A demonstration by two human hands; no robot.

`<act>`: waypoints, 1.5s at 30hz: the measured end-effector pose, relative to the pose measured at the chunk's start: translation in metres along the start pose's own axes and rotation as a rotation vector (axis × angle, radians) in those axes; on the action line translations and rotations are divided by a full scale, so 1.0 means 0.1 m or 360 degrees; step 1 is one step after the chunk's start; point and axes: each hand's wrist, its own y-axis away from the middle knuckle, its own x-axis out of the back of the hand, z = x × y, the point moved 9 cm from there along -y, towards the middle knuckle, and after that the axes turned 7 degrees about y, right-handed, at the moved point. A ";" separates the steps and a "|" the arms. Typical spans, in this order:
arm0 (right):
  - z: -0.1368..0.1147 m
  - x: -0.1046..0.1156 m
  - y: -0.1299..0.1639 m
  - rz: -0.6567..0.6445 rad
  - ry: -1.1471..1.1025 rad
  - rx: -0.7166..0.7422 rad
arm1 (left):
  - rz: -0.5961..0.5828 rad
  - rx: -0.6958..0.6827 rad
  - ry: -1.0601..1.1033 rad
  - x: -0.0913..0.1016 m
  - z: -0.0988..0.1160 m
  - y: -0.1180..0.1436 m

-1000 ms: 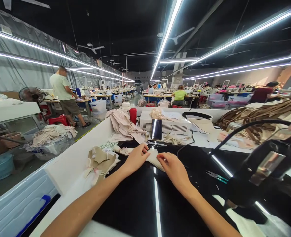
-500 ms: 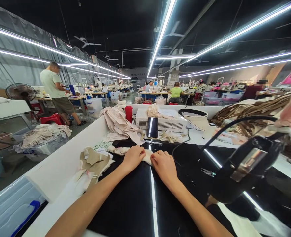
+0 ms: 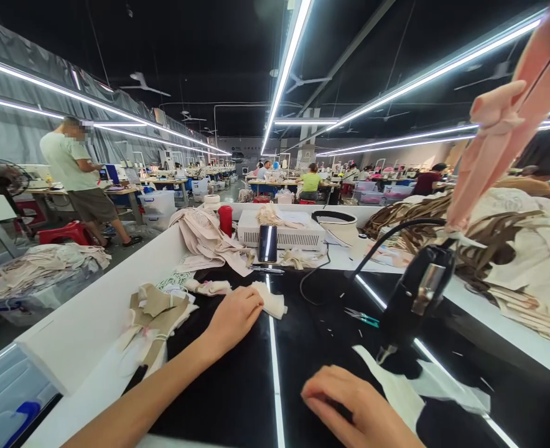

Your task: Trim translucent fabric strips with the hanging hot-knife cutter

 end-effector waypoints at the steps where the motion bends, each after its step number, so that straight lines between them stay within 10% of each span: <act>1: 0.19 0.04 0.14 -0.0009 0.0004 -0.0122 | -0.0018 -0.0026 0.0016 -0.04 0.08 0.05; 8: 1.14 0.44 0.90 0.0174 0.0105 -0.0688 | -0.0190 -0.0216 0.0188 -0.45 0.79 0.31; 17: 0.94 0.47 0.98 0.0347 0.0414 -0.0507 | -0.0407 -0.0400 0.0322 -0.86 1.57 0.46; 45: 1.30 0.69 1.03 0.0689 -0.0463 -0.0888 | -0.0568 -0.0450 0.0006 -1.16 1.88 0.37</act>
